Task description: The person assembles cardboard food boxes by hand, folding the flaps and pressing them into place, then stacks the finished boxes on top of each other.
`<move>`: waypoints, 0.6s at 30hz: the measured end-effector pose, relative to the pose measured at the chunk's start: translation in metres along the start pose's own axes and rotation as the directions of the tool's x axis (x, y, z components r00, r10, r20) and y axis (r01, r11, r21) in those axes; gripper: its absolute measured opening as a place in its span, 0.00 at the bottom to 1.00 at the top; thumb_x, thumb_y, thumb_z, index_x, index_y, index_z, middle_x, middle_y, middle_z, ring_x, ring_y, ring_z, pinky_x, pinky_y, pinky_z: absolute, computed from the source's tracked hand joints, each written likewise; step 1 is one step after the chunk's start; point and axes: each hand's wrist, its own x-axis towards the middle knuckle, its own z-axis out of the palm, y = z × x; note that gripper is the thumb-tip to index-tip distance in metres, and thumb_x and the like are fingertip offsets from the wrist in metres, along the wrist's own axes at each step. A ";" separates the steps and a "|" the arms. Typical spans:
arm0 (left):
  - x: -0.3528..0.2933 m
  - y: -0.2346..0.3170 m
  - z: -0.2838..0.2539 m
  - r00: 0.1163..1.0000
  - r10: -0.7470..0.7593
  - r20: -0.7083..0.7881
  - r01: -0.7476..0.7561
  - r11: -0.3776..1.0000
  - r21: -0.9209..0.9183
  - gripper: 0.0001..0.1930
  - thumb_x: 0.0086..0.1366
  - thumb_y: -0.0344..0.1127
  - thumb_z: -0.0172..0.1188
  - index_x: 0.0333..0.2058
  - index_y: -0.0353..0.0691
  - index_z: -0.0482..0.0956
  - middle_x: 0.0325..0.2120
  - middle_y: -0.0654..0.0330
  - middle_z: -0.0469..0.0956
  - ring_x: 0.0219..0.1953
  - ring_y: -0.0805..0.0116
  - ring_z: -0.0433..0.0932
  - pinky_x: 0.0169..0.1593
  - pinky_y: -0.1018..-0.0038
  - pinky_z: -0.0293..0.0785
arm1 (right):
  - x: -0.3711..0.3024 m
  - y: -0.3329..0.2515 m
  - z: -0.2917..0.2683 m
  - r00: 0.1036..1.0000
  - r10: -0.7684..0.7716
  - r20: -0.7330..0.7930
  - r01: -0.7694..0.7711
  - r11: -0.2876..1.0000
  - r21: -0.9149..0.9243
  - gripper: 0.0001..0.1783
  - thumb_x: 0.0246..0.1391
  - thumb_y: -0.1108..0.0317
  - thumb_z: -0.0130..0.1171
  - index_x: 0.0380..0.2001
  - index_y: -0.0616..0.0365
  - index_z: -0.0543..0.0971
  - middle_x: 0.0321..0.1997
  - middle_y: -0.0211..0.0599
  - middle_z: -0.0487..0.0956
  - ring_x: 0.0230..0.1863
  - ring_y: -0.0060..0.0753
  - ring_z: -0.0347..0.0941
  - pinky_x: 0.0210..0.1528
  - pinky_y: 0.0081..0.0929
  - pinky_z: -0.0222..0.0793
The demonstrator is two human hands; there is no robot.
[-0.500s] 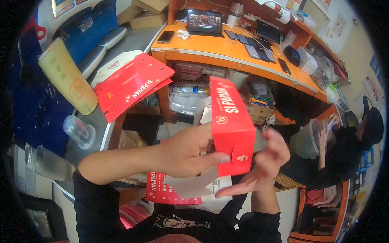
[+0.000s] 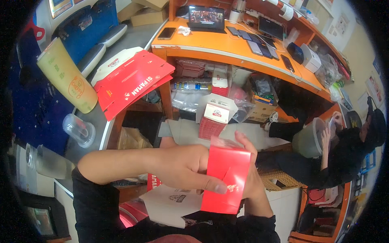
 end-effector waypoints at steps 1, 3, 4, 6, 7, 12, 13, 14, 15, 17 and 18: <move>0.002 0.004 0.000 0.998 0.062 -0.023 -0.063 0.997 -0.050 0.19 0.74 0.48 0.60 0.42 0.33 0.80 0.29 0.63 0.80 0.31 0.76 0.76 0.37 0.74 0.75 | -0.007 -0.003 -0.001 0.998 0.059 0.008 -0.059 0.994 0.089 0.60 0.50 0.42 0.68 0.75 0.61 0.50 0.63 0.55 0.67 0.64 0.59 0.68 0.69 0.58 0.61; 0.007 0.007 -0.004 0.991 0.122 -0.049 -0.126 0.987 -0.100 0.21 0.75 0.50 0.58 0.44 0.33 0.80 0.30 0.63 0.80 0.30 0.75 0.76 0.37 0.74 0.75 | -0.024 -0.005 0.004 0.976 0.217 0.002 -0.202 0.901 0.384 0.56 0.54 0.41 0.64 0.74 0.61 0.52 0.64 0.54 0.69 0.65 0.56 0.69 0.69 0.55 0.63; 0.009 0.003 -0.008 0.994 0.090 -0.067 -0.100 0.979 -0.176 0.19 0.77 0.47 0.55 0.48 0.34 0.78 0.36 0.62 0.81 0.38 0.77 0.76 0.43 0.74 0.75 | -0.032 -0.006 0.007 0.945 0.327 0.012 -0.271 0.762 0.588 0.54 0.55 0.40 0.62 0.74 0.62 0.53 0.65 0.54 0.69 0.65 0.55 0.69 0.69 0.53 0.64; 0.006 -0.013 -0.011 0.990 0.035 -0.138 -0.069 0.966 -0.249 0.18 0.79 0.45 0.52 0.52 0.34 0.77 0.43 0.61 0.81 0.46 0.78 0.76 0.49 0.74 0.75 | -0.041 -0.001 0.023 0.868 0.492 0.073 -0.278 0.357 0.892 0.50 0.59 0.39 0.58 0.73 0.62 0.56 0.66 0.53 0.70 0.66 0.53 0.70 0.69 0.49 0.66; 0.011 -0.023 -0.012 0.973 0.053 -0.224 -0.104 0.970 -0.222 0.18 0.79 0.44 0.51 0.53 0.34 0.76 0.45 0.60 0.81 0.47 0.75 0.76 0.51 0.72 0.75 | -0.040 -0.001 0.023 0.816 0.571 0.085 -0.236 0.195 0.952 0.49 0.61 0.38 0.56 0.72 0.62 0.57 0.66 0.53 0.71 0.66 0.51 0.70 0.69 0.47 0.67; 0.022 -0.075 0.006 0.965 0.206 -0.164 -0.130 0.915 0.382 0.22 0.77 0.49 0.49 0.46 0.32 0.79 0.44 0.52 0.80 0.48 0.52 0.80 0.52 0.61 0.74 | -0.003 0.007 0.021 0.489 0.872 0.034 -0.119 0.028 0.992 0.35 0.73 0.45 0.41 0.71 0.60 0.62 0.65 0.47 0.75 0.60 0.43 0.77 0.63 0.43 0.74; 0.016 -0.082 0.015 0.965 0.204 -0.165 -0.133 0.921 0.365 0.22 0.77 0.49 0.49 0.46 0.32 0.79 0.44 0.52 0.80 0.48 0.52 0.80 0.52 0.61 0.74 | 0.004 0.012 0.027 0.398 0.912 0.097 -0.146 -0.041 0.988 0.35 0.73 0.45 0.40 0.71 0.59 0.63 0.65 0.45 0.75 0.60 0.42 0.77 0.63 0.43 0.74; 0.004 -0.087 0.024 0.930 0.330 -0.162 -0.134 0.714 0.687 0.19 0.75 0.45 0.50 0.46 0.31 0.78 0.43 0.51 0.79 0.46 0.51 0.80 0.50 0.62 0.75 | 0.008 0.016 0.033 0.307 0.938 0.161 -0.158 -0.116 0.981 0.35 0.73 0.44 0.40 0.70 0.58 0.64 0.65 0.44 0.76 0.60 0.42 0.77 0.63 0.43 0.73; -0.003 -0.085 0.029 0.921 0.368 -0.130 -0.113 0.570 0.813 0.18 0.74 0.42 0.51 0.46 0.31 0.78 0.43 0.51 0.78 0.45 0.51 0.80 0.48 0.63 0.75 | 0.002 0.025 0.040 0.377 0.904 0.201 -0.056 -0.194 0.979 0.34 0.73 0.43 0.42 0.70 0.57 0.65 0.65 0.43 0.76 0.61 0.43 0.76 0.64 0.43 0.72; -0.009 -0.079 0.041 0.932 0.338 -0.131 0.044 0.255 0.966 0.15 0.69 0.38 0.55 0.46 0.31 0.78 0.43 0.51 0.77 0.41 0.55 0.81 0.44 0.66 0.76 | -0.006 0.032 0.044 0.372 0.877 0.303 -0.071 -0.299 0.952 0.34 0.73 0.44 0.42 0.70 0.56 0.66 0.66 0.44 0.76 0.62 0.44 0.76 0.65 0.43 0.72; -0.011 -0.076 0.045 0.944 0.280 -0.175 0.159 0.080 0.984 0.16 0.65 0.36 0.57 0.46 0.31 0.78 0.43 0.53 0.77 0.38 0.59 0.81 0.41 0.68 0.76 | -0.006 0.033 0.045 0.375 0.837 0.398 -0.110 -0.386 0.916 0.33 0.73 0.44 0.43 0.70 0.56 0.66 0.66 0.44 0.76 0.62 0.45 0.76 0.65 0.44 0.72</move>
